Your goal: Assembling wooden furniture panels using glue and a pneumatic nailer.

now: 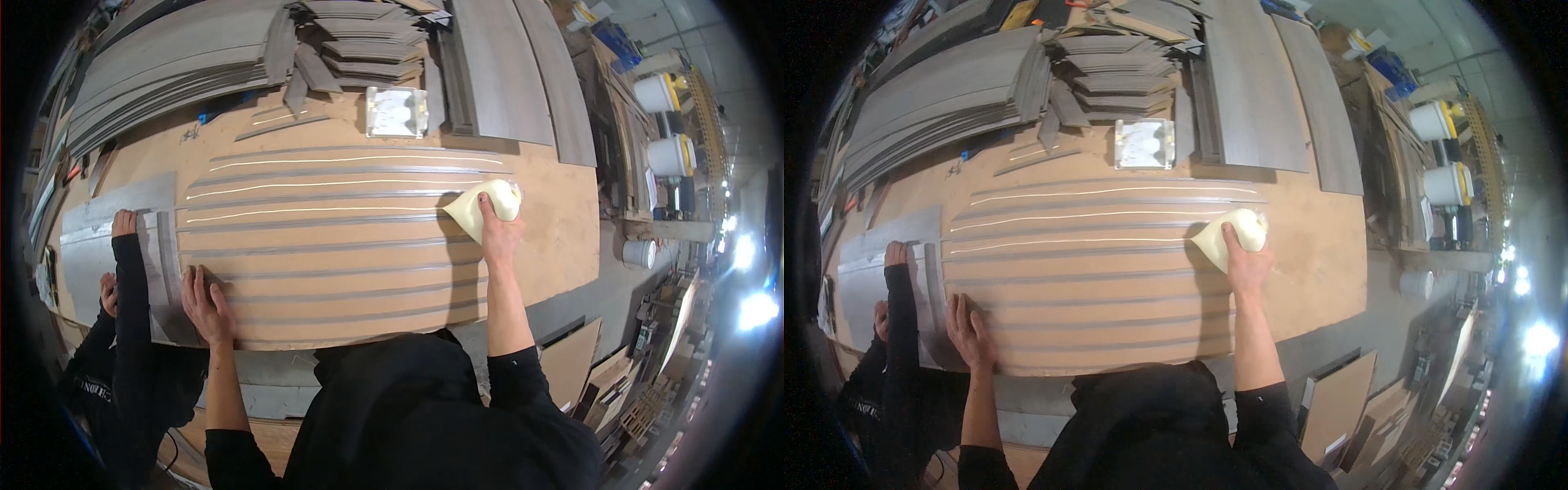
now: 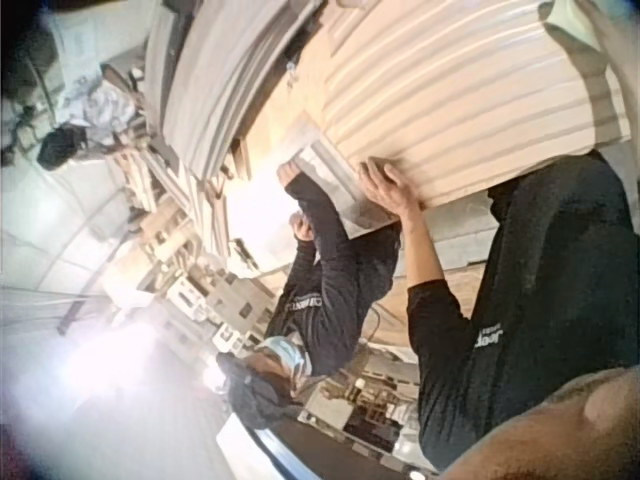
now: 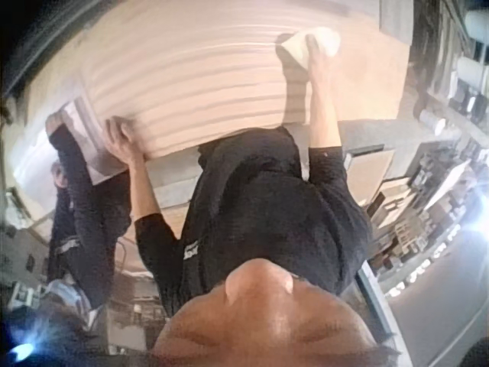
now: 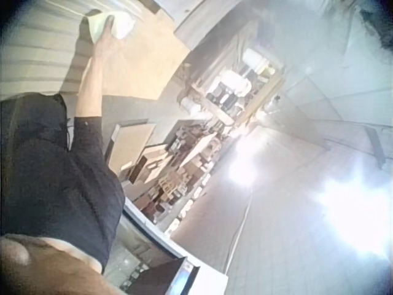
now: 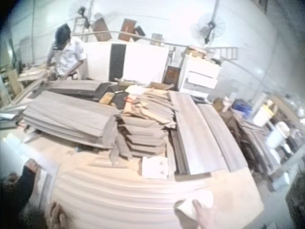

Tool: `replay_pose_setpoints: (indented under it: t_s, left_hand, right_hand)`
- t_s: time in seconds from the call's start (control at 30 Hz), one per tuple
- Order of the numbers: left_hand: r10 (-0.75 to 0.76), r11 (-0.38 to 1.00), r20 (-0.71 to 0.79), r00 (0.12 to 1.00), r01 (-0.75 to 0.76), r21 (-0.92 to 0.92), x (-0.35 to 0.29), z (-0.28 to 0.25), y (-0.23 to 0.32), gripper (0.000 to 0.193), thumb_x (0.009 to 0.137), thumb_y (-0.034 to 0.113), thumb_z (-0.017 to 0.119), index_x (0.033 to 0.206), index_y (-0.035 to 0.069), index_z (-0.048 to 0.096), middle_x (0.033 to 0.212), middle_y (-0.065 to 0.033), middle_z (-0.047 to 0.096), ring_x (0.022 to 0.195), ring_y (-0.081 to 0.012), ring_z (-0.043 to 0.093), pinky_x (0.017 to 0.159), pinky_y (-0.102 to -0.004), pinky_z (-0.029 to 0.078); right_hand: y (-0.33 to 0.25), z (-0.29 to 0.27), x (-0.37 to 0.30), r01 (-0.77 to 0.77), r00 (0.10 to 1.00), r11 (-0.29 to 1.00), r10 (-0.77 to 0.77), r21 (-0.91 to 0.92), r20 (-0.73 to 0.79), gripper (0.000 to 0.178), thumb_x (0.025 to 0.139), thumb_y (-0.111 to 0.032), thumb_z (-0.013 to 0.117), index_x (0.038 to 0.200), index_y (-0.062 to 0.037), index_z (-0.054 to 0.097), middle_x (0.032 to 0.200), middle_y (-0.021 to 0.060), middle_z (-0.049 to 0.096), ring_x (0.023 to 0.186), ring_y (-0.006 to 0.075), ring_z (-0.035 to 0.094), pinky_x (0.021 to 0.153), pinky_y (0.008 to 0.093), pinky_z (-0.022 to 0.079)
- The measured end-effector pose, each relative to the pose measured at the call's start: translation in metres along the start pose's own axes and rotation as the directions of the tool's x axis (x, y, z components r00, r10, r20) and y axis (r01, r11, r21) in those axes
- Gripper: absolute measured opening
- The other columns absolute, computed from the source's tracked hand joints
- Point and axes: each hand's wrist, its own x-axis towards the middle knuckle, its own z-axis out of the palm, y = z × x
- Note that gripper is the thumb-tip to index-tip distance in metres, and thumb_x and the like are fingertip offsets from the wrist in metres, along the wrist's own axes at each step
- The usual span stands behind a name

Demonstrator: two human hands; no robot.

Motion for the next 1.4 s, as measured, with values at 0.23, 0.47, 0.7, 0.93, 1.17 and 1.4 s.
replay_pose_setpoints:
  t_s: [0.23, 0.47, 0.7, 0.93, 1.17, 1.4]
  left_hand:
    - [0.031, 0.999, 0.016, 0.999, -0.031, -0.014, 0.0, 0.002, -0.002, 0.045, 0.102, 0.025, 0.05, 0.143, 0.006, 0.051, 0.15, -0.0186, 0.044, 0.14, -0.0381, 0.039, 0.116, -0.0473, 0.03]
    - [0.044, 0.999, 0.019, 0.999, -0.043, -0.016, 0.0, -0.001, -0.001, 0.046, 0.103, 0.027, 0.048, 0.144, 0.006, 0.05, 0.151, -0.0184, 0.044, 0.141, -0.0378, 0.038, 0.116, -0.0472, 0.028]
    - [0.07, 0.997, -0.019, 0.997, -0.071, -0.023, -0.002, -0.001, -0.003, 0.045, 0.102, 0.023, 0.049, 0.143, 0.006, 0.05, 0.151, -0.0172, 0.044, 0.141, -0.0367, 0.038, 0.116, -0.0471, 0.029]
    - [0.009, 1.0, 0.013, 1.0, -0.009, 0.002, -0.001, -0.001, -0.002, 0.044, 0.099, 0.018, 0.052, 0.142, 0.006, 0.052, 0.151, -0.0159, 0.044, 0.142, -0.0346, 0.037, 0.117, -0.0466, 0.027]
    - [0.006, 1.0, 0.011, 1.0, -0.006, 0.003, -0.001, -0.001, -0.001, 0.045, 0.099, 0.02, 0.051, 0.142, 0.007, 0.052, 0.151, -0.0154, 0.044, 0.143, -0.0342, 0.035, 0.118, -0.047, 0.025]
    - [-0.019, 1.0, 0.017, 1.0, 0.019, -0.002, -0.003, -0.002, 0.0, 0.045, 0.099, 0.021, 0.051, 0.142, 0.008, 0.052, 0.15, -0.0156, 0.047, 0.143, -0.035, 0.037, 0.118, -0.0481, 0.025]
  right_hand:
    - [0.019, -0.039, 0.022, 0.063, 0.989, 0.998, -0.061, 0.014, -0.137, 0.031, 0.089, -0.016, 0.077, 0.113, 0.0023, 0.068, 0.106, 0.006, 0.071, 0.096, 0.0138, 0.065, 0.086, 0.0306, 0.051]
    - [0.026, -0.059, 0.036, 0.031, 0.979, 0.999, -0.032, -0.007, -0.199, 0.035, 0.089, -0.016, 0.077, 0.117, 0.0019, 0.066, 0.109, 0.0058, 0.07, 0.098, 0.0148, 0.064, 0.088, 0.0308, 0.051]
    - [0.024, -0.06, 0.035, 0.026, 0.984, 0.997, -0.038, -0.071, -0.173, 0.037, 0.09, -0.017, 0.076, 0.12, 0.0013, 0.065, 0.11, 0.0058, 0.069, 0.1, 0.0154, 0.064, 0.09, 0.0303, 0.05]
    - [0.0, -0.041, 0.014, 0.013, 0.989, 0.998, -0.004, 0.057, -0.149, 0.038, 0.092, -0.022, 0.074, 0.119, 0.002, 0.065, 0.11, 0.0062, 0.069, 0.101, 0.0174, 0.064, 0.091, 0.0314, 0.05]
    - [0.018, -0.024, 0.016, -0.01, 1.0, 0.998, 0.01, -0.061, -0.002, 0.038, 0.09, -0.021, 0.076, 0.119, 0.0019, 0.066, 0.112, 0.0068, 0.07, 0.101, 0.0162, 0.064, 0.089, 0.0319, 0.05]
    - [0.023, -0.037, 0.021, 0.071, 0.995, 0.997, -0.073, -0.036, -0.063, 0.035, 0.09, -0.021, 0.076, 0.116, 0.001, 0.068, 0.109, 0.0062, 0.07, 0.1, 0.0148, 0.064, 0.087, 0.0312, 0.051]
